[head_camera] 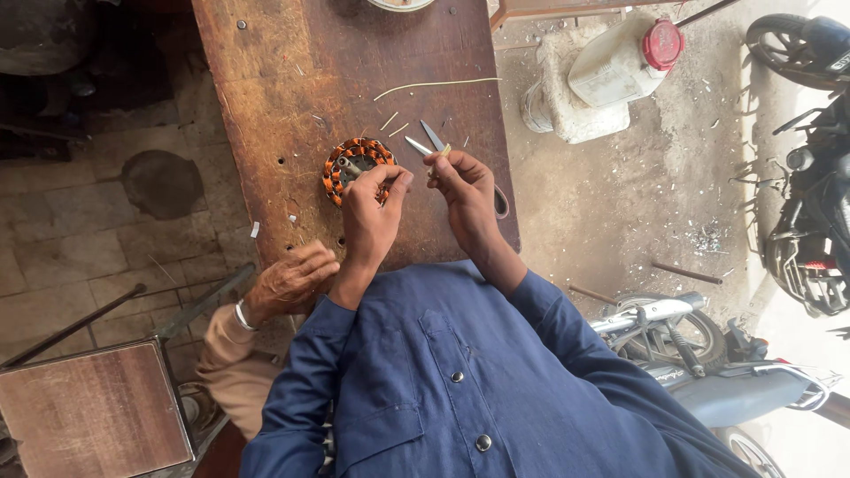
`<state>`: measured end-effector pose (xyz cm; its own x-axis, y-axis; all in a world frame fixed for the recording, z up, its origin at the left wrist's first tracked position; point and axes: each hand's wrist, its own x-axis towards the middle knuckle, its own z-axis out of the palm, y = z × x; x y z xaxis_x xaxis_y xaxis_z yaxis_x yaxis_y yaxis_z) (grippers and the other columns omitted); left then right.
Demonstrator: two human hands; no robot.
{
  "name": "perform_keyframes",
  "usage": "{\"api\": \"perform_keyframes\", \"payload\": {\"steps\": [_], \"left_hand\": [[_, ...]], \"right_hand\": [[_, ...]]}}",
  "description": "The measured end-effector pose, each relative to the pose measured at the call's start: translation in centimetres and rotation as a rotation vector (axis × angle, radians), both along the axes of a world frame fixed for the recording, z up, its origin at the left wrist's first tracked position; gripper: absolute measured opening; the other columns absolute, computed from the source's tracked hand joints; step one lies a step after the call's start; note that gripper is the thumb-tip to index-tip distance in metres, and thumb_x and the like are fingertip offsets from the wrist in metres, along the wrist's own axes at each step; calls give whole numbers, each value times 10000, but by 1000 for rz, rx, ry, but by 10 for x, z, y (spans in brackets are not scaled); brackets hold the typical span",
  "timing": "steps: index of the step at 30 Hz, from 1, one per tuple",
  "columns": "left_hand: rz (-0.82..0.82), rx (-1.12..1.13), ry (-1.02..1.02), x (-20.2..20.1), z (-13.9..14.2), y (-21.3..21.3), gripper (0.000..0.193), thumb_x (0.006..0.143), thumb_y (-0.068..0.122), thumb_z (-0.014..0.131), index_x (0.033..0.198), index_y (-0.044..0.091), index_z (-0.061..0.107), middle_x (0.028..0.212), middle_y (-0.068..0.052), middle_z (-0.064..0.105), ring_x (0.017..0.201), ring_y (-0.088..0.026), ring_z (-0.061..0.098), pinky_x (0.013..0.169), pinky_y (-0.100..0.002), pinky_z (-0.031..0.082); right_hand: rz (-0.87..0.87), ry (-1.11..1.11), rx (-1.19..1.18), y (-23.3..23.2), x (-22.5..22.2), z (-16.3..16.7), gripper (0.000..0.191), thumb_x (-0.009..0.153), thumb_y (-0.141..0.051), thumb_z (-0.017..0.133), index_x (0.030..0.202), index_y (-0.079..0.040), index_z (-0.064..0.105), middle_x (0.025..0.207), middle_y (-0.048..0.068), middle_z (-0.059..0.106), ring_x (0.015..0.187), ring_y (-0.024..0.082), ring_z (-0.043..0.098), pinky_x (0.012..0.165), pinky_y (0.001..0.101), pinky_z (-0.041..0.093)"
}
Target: The person inserts small white insulating strips into slots on a circular orange and black stator component. They use scissors to trim the strips flush with the component surface. The person repeats this process for multiple slots around the stator.
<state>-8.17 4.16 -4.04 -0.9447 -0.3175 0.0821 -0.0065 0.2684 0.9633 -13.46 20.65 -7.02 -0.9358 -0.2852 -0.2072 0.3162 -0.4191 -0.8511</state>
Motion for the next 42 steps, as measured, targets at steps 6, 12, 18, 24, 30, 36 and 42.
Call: {"api": "perform_keyframes", "payload": {"steps": [6, 12, 18, 24, 30, 36, 42], "left_hand": [[-6, 118, -16, 0, 2, 3, 189, 1002, 190, 677, 967, 11, 727, 832, -72, 759, 749, -150, 734, 667, -314, 543], [109, 132, 30, -2, -2, -12, 172, 1019, 191, 676, 1004, 47, 770, 878, -36, 776, 779, -106, 701, 694, -262, 516], [343, 231, 262, 9, -16, -46, 123, 1057, 159, 655, 1077, 64, 731, 1041, -49, 756, 925, -95, 688, 842, -255, 550], [527, 67, 20, 55, -26, -61, 88, 1022, 112, 701, 1025, 33, 741, 994, -56, 734, 805, -88, 615, 688, -233, 486], [88, -105, -127, 39, -35, -17, 341, 879, 175, 805, 1171, 8, 746, 799, -80, 658, 657, -168, 608, 608, -308, 501], [90, -258, 26, 2, -33, -14, 153, 965, 172, 745, 1021, 35, 784, 902, -107, 733, 847, -279, 685, 754, -386, 528], [28, -245, 7, -3, -24, -12, 168, 966, 164, 718, 1001, 10, 775, 918, -121, 734, 867, -300, 673, 758, -406, 513]], "right_hand": [[-25, 20, -10, -6, 3, 1, 122, 1019, -117, 691, 1061, -6, 716, 1119, 93, 737, 897, 113, 650, 867, 286, 537], [-42, 32, 31, -4, 2, -1, 122, 1021, -129, 687, 1071, -27, 732, 1096, 87, 743, 924, 112, 660, 861, 294, 542], [2, 40, 29, -1, 3, -8, 106, 1036, -136, 680, 1049, -42, 727, 1097, 67, 743, 962, 105, 654, 872, 291, 532], [-23, 26, 18, 5, -2, -11, 104, 1028, -139, 679, 1036, -45, 722, 1104, 59, 742, 937, 92, 639, 842, 283, 522], [10, 7, 31, -1, -3, -9, 120, 1026, -141, 681, 1040, -29, 722, 1081, 64, 732, 909, 85, 632, 832, 271, 518], [15, 14, 40, -6, 0, -3, 123, 1021, -144, 686, 1036, -30, 728, 1080, 64, 734, 889, 85, 626, 828, 272, 515], [-4, 39, 16, -2, -1, 2, 91, 1024, -140, 684, 1011, -55, 713, 1114, 58, 738, 926, 82, 634, 859, 272, 519]]}}
